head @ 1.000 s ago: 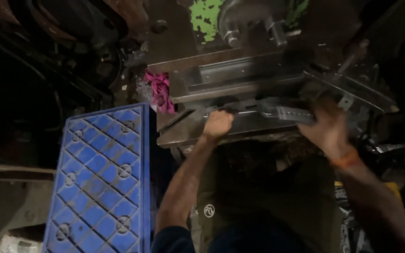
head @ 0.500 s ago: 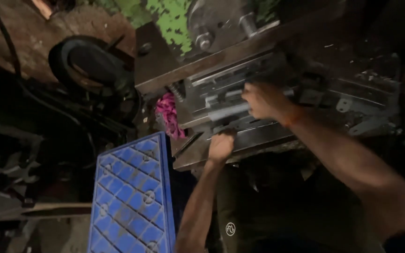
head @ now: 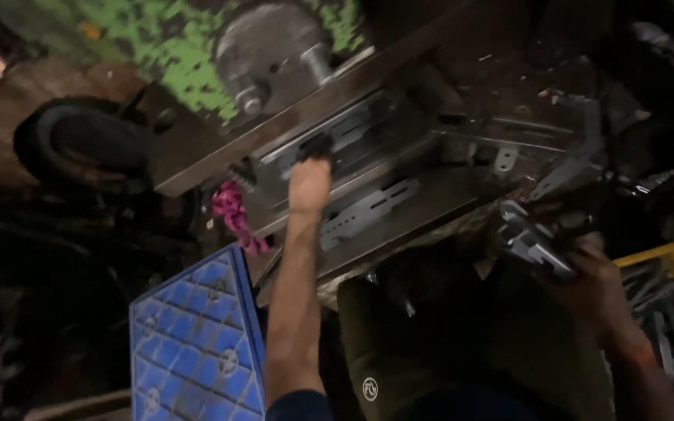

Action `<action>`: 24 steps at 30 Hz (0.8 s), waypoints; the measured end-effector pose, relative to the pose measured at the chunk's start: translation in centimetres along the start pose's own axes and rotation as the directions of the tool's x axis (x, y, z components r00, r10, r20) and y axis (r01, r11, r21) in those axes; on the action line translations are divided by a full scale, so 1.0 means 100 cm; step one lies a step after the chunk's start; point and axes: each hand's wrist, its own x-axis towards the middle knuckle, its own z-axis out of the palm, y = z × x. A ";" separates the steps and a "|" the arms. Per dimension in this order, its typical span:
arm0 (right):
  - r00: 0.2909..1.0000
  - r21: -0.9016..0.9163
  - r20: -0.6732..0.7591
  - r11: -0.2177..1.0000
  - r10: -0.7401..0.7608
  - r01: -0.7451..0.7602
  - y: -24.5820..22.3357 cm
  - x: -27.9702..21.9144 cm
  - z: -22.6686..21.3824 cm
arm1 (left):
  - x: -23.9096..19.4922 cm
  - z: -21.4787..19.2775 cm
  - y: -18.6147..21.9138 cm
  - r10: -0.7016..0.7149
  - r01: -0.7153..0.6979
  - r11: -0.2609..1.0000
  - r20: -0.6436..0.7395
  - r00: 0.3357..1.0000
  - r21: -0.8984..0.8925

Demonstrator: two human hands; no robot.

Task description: Operating a stamping machine to process small metal plates.

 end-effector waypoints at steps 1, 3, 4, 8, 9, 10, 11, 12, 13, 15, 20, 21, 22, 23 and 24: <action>0.999 -0.024 0.017 0.999 0.036 -0.035 -0.001 -0.002 -0.004 | -0.004 -0.004 0.001 0.094 -0.122 0.989 -0.278 0.956 -0.087; 0.996 -0.045 0.035 0.995 0.085 -0.083 -0.004 -0.008 -0.011 | -0.019 -0.022 0.016 0.163 -0.274 0.952 -0.530 0.832 -0.137; 0.988 -0.079 0.077 0.989 0.132 -0.126 -0.007 -0.013 -0.014 | -0.032 -0.035 0.029 0.215 -0.305 0.952 -0.633 0.744 -0.034; 0.996 -0.116 0.090 0.993 0.016 -0.006 0.006 -0.024 -0.004 | -0.073 0.019 0.045 0.313 -0.387 0.922 -0.545 0.778 -0.023; 0.996 -0.118 0.088 0.993 0.009 0.002 -0.004 -0.018 -0.007 | -0.079 0.030 0.049 0.308 -0.383 0.924 -0.551 0.775 -0.022; 0.994 -0.079 0.113 0.997 0.012 -0.004 -0.016 -0.013 -0.010 | -0.086 0.041 0.052 0.299 -0.386 0.921 -0.531 0.793 -0.059; 0.990 -0.040 0.141 0.999 0.006 -0.001 -0.026 -0.006 -0.013 | -0.093 0.052 0.055 0.282 -0.381 0.919 -0.513 0.811 -0.097; 0.990 -0.043 0.142 0.999 -0.010 0.016 -0.028 -0.002 -0.012 | -0.096 0.061 0.056 0.269 -0.371 0.923 -0.523 0.809 -0.099; 0.985 -0.091 0.174 0.996 0.008 0.008 -0.029 0.002 -0.010 | -0.101 0.071 0.056 0.244 -0.366 0.921 -0.536 0.808 -0.132; 0.977 -0.141 0.212 0.990 0.006 0.025 0.035 0.012 0.027 | -0.108 0.086 0.056 0.197 -0.343 0.923 -0.558 0.806 -0.171; 0.943 -0.075 0.282 0.976 -0.178 0.207 -0.052 0.056 0.002 | -0.111 0.096 0.057 0.016 -0.294 0.910 -0.684 0.730 -0.292; 0.936 -0.075 0.295 0.972 -0.191 0.222 -0.060 0.065 0.001 | -0.113 0.094 0.057 -0.003 -0.280 0.911 -0.684 0.729 -0.302; 0.913 -0.085 0.387 0.980 -0.132 0.178 -0.068 0.075 0.001 | -0.115 0.092 0.058 0.003 -0.292 0.907 -0.689 0.725 -0.304; 0.880 -0.101 0.469 0.986 -0.070 0.132 -0.077 0.084 0.002 | -0.115 0.090 0.057 0.012 -0.306 0.903 -0.695 0.719 -0.301; 0.875 -0.102 0.477 0.984 -0.081 0.147 -0.089 0.095 0.003 | -0.115 0.089 0.057 -0.003 -0.295 0.905 -0.697 0.717 -0.307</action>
